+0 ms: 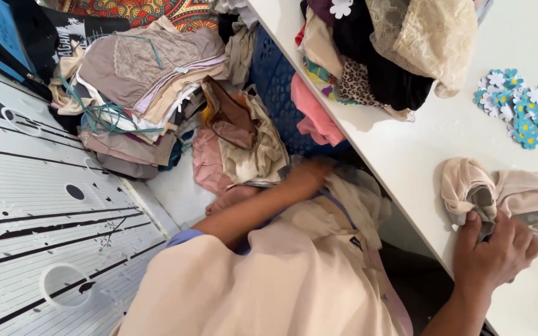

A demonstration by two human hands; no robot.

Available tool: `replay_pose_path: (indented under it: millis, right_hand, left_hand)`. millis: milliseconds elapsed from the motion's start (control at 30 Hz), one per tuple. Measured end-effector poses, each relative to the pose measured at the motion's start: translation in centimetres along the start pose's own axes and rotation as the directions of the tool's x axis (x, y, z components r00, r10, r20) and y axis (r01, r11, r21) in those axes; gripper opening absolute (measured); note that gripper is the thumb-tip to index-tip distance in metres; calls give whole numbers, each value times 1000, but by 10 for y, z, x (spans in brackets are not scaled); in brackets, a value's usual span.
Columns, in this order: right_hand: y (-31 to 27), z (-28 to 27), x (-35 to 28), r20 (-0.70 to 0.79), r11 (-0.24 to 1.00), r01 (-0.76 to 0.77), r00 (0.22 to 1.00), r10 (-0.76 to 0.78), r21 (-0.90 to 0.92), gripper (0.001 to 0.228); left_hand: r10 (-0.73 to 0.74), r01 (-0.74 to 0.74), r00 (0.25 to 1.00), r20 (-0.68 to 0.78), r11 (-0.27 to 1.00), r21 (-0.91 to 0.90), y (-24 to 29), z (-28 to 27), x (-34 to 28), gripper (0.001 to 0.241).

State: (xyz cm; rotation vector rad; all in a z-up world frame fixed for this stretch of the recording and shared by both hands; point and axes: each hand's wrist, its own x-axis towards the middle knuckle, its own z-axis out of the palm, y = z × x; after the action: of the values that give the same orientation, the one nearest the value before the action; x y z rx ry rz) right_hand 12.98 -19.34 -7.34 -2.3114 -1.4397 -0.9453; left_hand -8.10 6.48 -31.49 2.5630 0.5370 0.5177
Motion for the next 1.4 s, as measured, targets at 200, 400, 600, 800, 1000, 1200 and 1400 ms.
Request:
replay_pose_path:
  millis: [200, 400, 600, 800, 1000, 1200, 1400]
  right_hand:
    - [-24, -17, 16, -70, 974, -152, 984, 166, 168, 43]
    - [-27, -11, 17, -175, 682, -198, 882, 437, 704, 40]
    - [13, 6, -8, -503, 950, -210, 810, 302, 232, 22]
    - [9, 5, -15, -114, 817, -538, 816, 566, 205, 30]
    - [-4, -25, -23, -27, 844, -534, 844, 536, 58, 30]
    - [26, -55, -88, 63, 828, -559, 829, 556, 44, 31]
    - [14, -111, -37, 37, 804, -543, 833, 552, 243, 38]
  left_hand:
    - [-447, 412, 863, -236, 355, 839, -109, -135, -22, 19]
    - [-678, 571, 710, -190, 396, 720, -150, -203, -52, 27]
    - [32, -26, 995, 93, 997, -66, 54, -217, 22, 15]
    - [616, -696, 710, -341, 688, -205, 230, -174, 100, 20]
    - [625, -582, 718, -306, 781, 227, 242, -107, 130, 8]
    - [439, -317, 731, -523, 897, 309, 220, -156, 165, 10]
    - [383, -534, 655, -651, 845, -39, 254, -212, 199, 16]
